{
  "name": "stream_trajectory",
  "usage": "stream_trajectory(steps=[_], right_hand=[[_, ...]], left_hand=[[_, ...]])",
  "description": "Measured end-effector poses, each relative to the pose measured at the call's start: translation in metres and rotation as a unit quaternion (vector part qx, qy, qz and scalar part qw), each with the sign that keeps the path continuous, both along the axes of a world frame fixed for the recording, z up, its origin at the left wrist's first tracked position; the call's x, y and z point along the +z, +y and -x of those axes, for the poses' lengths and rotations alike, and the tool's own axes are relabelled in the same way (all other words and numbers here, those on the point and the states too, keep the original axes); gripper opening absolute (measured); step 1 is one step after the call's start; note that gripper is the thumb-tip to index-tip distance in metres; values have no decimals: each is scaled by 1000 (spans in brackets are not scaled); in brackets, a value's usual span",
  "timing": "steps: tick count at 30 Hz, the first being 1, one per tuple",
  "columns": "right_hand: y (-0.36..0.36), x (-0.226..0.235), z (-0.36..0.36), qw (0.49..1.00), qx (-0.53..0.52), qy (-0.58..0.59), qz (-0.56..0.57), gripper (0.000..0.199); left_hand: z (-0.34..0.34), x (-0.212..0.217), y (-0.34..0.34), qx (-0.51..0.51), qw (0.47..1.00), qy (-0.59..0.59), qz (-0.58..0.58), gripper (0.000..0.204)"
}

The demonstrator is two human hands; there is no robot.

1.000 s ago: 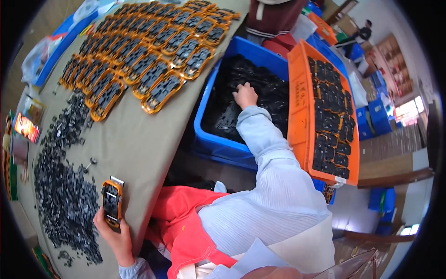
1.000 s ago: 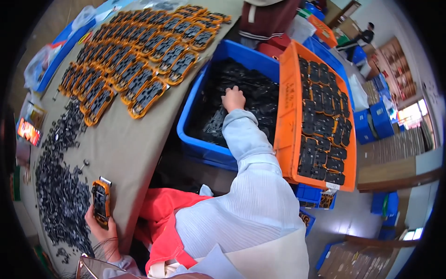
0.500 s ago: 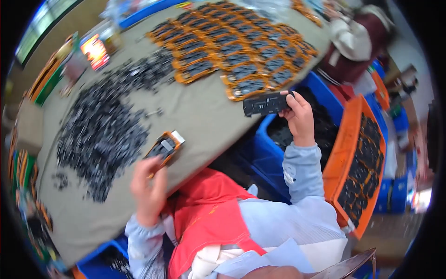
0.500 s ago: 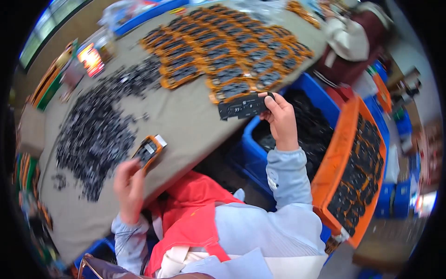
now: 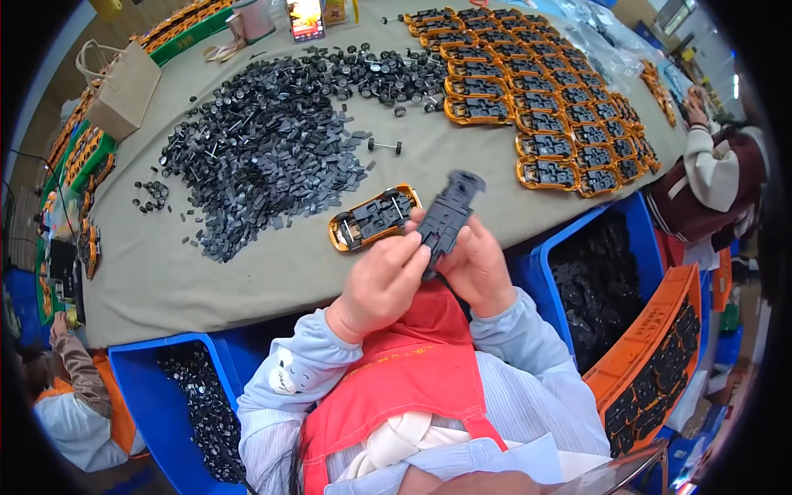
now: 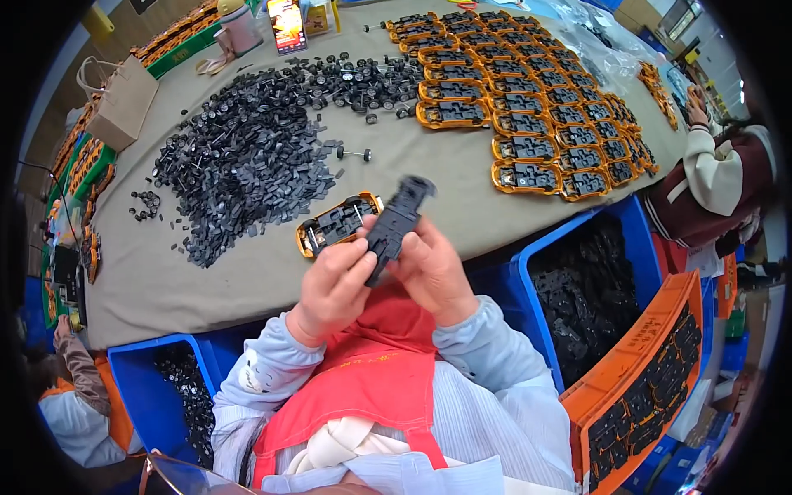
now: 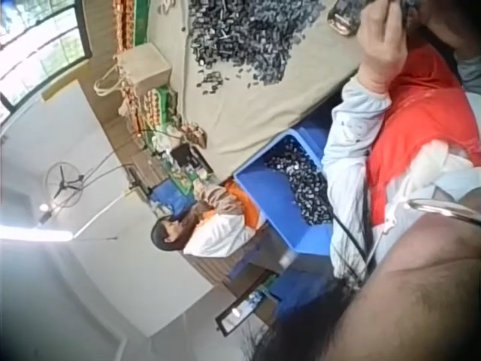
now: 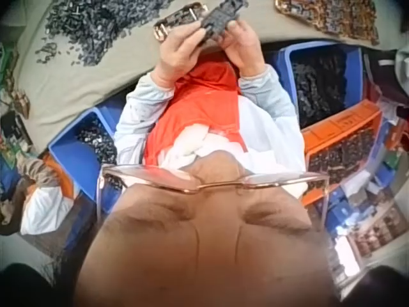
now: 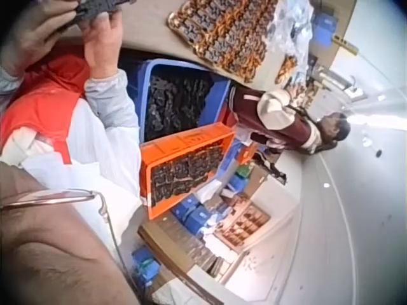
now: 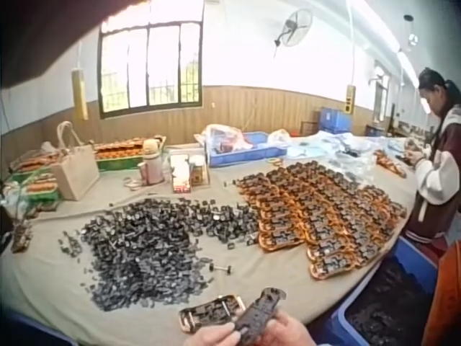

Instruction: Manually assembling electronic components and chassis parts into toy cars on a production line.

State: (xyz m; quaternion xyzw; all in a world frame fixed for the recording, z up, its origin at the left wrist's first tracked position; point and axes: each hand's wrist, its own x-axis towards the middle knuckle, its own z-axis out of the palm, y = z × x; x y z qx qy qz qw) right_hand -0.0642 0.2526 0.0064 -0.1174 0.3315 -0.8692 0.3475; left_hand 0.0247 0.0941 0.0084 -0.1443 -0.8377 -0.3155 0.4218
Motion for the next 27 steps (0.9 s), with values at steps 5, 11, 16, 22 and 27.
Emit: stream_trajectory(steps=[5,11,16,22,27], right_hand=[[-3,-17,-4,997,55,-5,61,59],[12,-24,8,994,70,-62,60,65],[25,23,52,943,-14,287,-169,44],[-27,67,83,539,60,775,-326,40],[-62,56,76,496,107,818,-272,38]], left_hand=[[-11,4,9,2,997,-12,75,41],[-35,3,-21,28,998,-46,-12,59],[-32,-17,-72,97,970,-213,-63,78],[-17,-20,-78,62,962,-255,-71,80],[-15,-26,-76,71,955,-275,-87,80]])
